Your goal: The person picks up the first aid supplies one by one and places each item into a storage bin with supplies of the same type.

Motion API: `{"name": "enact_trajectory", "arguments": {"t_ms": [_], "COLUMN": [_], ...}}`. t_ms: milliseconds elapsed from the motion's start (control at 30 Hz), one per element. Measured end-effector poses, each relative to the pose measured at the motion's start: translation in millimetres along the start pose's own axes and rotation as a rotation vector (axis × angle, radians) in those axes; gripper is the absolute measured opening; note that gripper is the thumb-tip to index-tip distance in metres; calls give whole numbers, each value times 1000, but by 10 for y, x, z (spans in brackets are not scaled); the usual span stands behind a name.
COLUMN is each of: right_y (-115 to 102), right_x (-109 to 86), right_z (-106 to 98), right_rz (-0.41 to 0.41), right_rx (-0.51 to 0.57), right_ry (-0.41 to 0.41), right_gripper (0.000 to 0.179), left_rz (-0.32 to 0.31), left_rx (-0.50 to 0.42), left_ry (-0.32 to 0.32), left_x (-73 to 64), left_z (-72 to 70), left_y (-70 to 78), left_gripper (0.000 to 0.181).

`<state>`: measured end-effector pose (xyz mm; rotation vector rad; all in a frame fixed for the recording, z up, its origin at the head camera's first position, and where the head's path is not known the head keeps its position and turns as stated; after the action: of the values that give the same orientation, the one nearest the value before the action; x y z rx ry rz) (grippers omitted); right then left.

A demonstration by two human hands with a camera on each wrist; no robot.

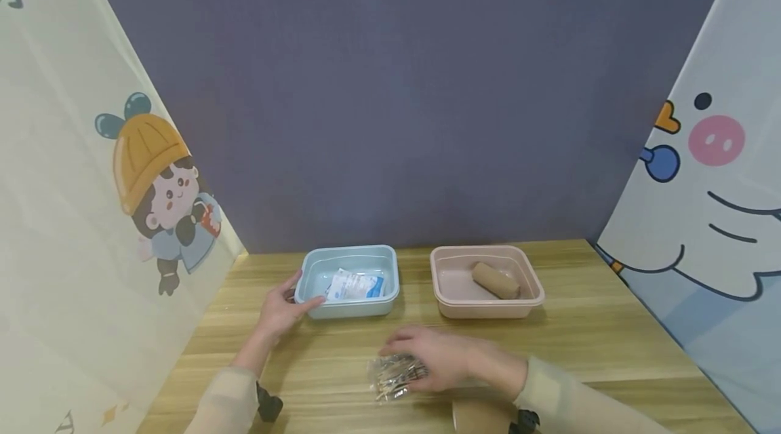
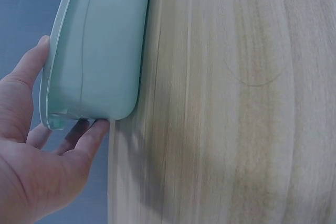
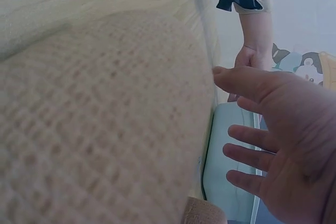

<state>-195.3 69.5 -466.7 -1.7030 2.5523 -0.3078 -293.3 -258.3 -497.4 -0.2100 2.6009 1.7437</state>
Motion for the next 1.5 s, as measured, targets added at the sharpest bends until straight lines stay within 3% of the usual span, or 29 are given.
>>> {"name": "enact_trajectory", "arguments": {"t_ms": [433,900,1500], "right_y": [40,72,110], "right_x": [4,35,82], "right_z": [90,232,258], "right_rz": [36,-24,-11], "right_rx": [-31,-27,-8], "right_ry": [-46,-43,-48], "right_gripper": [83,77,68], "left_rz": [-3,3,-4], "left_rx": [-14,-3,-9], "left_ry": [1,10,2], "left_x": [10,36,21], "left_z": [6,10,0], "left_y": [9,-26,2], "left_gripper": [97,98,98]}}
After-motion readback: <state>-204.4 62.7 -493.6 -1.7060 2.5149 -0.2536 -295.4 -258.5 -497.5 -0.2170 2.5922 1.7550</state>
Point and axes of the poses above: each hand's wrist, its own x-axis towards the middle knuckle, its own z-axis out of the palm, y = z × x, the point moved 4 cm from there along x, towards the middle knuckle, and after that the axes turned 5 degrees about -z, right-handed, at the moved point
